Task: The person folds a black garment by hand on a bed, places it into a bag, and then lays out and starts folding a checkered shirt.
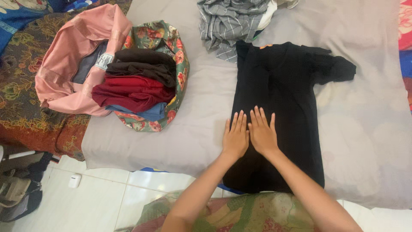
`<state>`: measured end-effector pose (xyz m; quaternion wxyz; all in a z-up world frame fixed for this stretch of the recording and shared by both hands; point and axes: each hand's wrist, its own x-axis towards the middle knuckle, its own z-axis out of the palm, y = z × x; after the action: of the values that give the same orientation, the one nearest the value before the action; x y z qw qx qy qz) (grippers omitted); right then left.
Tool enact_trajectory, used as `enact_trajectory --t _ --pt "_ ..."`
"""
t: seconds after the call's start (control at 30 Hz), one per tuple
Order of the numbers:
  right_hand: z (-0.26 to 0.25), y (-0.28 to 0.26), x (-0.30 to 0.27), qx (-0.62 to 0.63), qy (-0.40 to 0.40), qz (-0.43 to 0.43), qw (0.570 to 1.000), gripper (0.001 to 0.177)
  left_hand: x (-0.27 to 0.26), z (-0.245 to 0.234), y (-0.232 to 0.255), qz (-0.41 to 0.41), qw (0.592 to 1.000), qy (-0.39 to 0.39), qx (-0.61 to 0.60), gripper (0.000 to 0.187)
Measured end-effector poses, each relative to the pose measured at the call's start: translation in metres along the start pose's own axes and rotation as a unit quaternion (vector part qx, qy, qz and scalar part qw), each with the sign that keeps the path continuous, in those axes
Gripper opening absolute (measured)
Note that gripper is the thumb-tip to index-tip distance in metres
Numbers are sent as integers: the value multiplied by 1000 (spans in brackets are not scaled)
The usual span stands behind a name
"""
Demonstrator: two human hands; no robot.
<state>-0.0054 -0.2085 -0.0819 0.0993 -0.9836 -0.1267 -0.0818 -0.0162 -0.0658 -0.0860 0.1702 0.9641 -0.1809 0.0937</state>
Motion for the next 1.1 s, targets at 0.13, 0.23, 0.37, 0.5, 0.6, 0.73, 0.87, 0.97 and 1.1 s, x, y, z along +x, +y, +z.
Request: enact_trajectory --t 0.13,0.23,0.37,0.5,0.6,0.73,0.87,0.97,1.1 --pt "11 12 28 5 22 5 1000 55 23 9 -10 0 1000 9 -2 61" --pt "16 22 50 10 32 15 999 55 52 19 -19 1 1000 10 17 59" --pt "19 28 68 14 25 36 999 54 76 29 -27 -12 1000 5 28 60" --pt "19 24 56 -22 44 23 999 54 80 32 -29 -18 999 -15 33 62" --pt "19 26 56 7 51 21 998 54 89 32 -34 -8 999 -20 30 61" --pt "16 34 74 -17 38 45 998 54 115 33 -46 -14 1000 -17 4 61" --pt "8 22 74 -66 20 78 995 57 144 43 -64 -24 1000 -8 -5 62" --pt "2 -4 61 -108 -34 73 991 62 162 45 -74 -16 1000 -6 -10 63" --pt "3 -21 51 -1 -17 66 998 63 170 42 -75 107 994 27 -23 64"
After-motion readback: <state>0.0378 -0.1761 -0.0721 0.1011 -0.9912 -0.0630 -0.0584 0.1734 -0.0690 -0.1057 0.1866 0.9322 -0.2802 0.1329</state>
